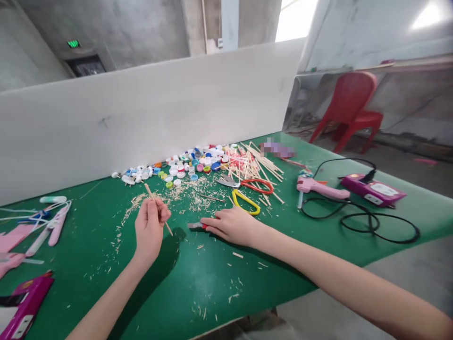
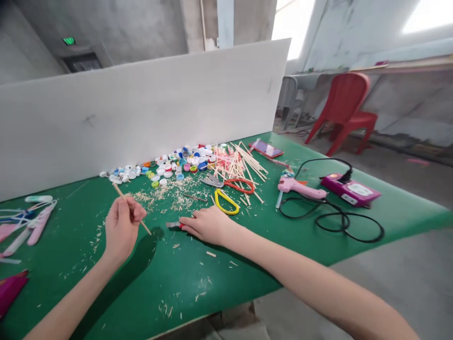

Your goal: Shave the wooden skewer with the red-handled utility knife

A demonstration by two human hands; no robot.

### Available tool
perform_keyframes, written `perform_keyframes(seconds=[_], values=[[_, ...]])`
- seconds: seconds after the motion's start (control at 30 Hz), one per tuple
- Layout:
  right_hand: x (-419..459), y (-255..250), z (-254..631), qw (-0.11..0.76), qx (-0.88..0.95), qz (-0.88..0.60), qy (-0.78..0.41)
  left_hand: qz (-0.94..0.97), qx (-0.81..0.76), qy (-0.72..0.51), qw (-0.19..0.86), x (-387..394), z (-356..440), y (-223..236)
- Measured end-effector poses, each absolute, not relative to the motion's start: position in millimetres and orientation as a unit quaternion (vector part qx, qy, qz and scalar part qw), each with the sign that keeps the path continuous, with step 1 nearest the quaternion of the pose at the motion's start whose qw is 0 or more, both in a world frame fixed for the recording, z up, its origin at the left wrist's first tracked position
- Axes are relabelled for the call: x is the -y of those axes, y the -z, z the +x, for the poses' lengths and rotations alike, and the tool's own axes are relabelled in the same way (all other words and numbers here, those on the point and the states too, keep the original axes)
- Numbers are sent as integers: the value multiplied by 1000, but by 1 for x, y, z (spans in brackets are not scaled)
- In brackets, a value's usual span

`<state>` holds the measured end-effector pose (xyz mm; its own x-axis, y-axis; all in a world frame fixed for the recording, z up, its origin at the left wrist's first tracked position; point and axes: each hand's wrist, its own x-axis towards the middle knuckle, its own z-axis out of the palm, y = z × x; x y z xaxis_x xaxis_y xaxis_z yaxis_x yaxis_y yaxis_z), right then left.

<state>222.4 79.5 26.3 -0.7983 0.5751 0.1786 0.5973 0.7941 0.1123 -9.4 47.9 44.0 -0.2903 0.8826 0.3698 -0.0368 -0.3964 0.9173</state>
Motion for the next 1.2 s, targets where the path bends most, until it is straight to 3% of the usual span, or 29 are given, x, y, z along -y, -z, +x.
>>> perform_keyframes(seconds=[0.27,0.6,1.2], values=[[-72,-38,219,108,950,-279,88,459,-376,-699,400,-62,-23,-47],[-65,-31,201,55,963,-222,146,478,-348,-701,398,-64,-28,-40],[-66,-31,174,71,959,-228,155,483,-338,-701,401,-67,-41,-39]])
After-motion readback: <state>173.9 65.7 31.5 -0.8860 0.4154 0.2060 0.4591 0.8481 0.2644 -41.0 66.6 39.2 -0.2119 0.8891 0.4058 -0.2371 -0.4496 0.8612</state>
